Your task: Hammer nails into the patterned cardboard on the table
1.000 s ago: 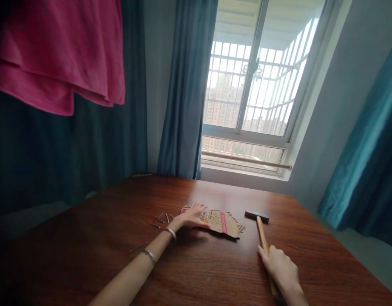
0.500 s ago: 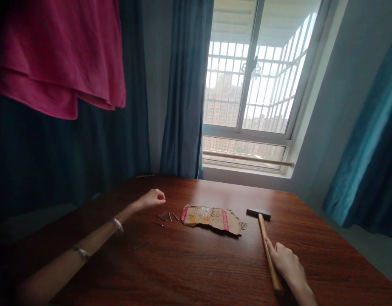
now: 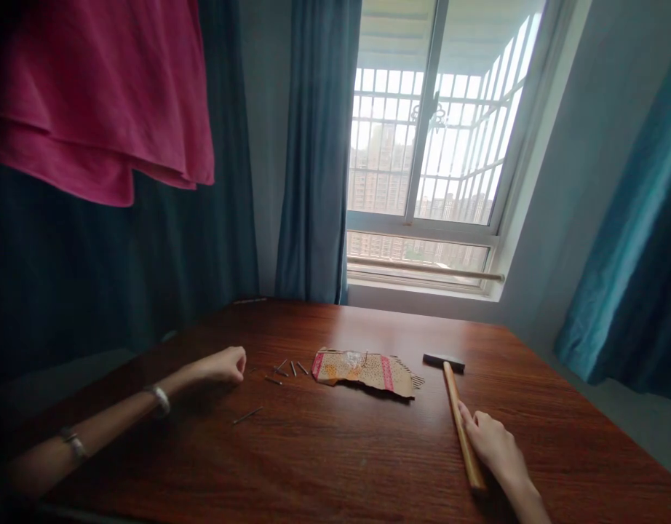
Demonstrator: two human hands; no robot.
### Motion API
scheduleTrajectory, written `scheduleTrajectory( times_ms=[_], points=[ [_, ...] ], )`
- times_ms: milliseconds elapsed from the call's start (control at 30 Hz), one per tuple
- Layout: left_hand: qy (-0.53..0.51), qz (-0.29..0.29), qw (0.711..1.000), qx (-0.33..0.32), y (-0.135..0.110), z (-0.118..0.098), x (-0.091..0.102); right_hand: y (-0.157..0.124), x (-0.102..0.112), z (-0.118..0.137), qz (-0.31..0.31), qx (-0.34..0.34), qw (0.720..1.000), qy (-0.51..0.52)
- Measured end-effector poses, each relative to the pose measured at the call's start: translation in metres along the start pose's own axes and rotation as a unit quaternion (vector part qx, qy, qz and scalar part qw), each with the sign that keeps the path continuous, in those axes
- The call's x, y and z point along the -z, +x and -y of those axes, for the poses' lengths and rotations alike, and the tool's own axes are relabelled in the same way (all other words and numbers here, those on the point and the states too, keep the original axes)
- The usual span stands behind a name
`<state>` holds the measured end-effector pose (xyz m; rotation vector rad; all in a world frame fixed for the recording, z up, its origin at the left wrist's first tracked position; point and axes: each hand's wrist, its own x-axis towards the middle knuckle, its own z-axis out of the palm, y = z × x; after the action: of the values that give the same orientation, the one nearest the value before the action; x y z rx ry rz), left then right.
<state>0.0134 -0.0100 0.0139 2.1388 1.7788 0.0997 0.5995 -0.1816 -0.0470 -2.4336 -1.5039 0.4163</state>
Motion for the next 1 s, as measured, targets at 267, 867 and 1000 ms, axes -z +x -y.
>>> scheduleTrajectory(
  times_ms=[267,867,1000],
  points=[
    [0.004,-0.025,0.999,-0.029,0.017,0.01,-0.007,-0.01,0.009,0.004,-0.046,0.004,0.999,0.027],
    [-0.383,-0.042,0.873,-0.298,0.046,-0.233,-0.059,0.001,-0.007,0.207,-0.026,0.238,0.857,0.456],
    [-0.396,-0.043,0.866,-0.303,0.044,-0.247,-0.07,0.009,-0.016,0.206,-0.032,0.246,0.854,0.457]
  ],
)
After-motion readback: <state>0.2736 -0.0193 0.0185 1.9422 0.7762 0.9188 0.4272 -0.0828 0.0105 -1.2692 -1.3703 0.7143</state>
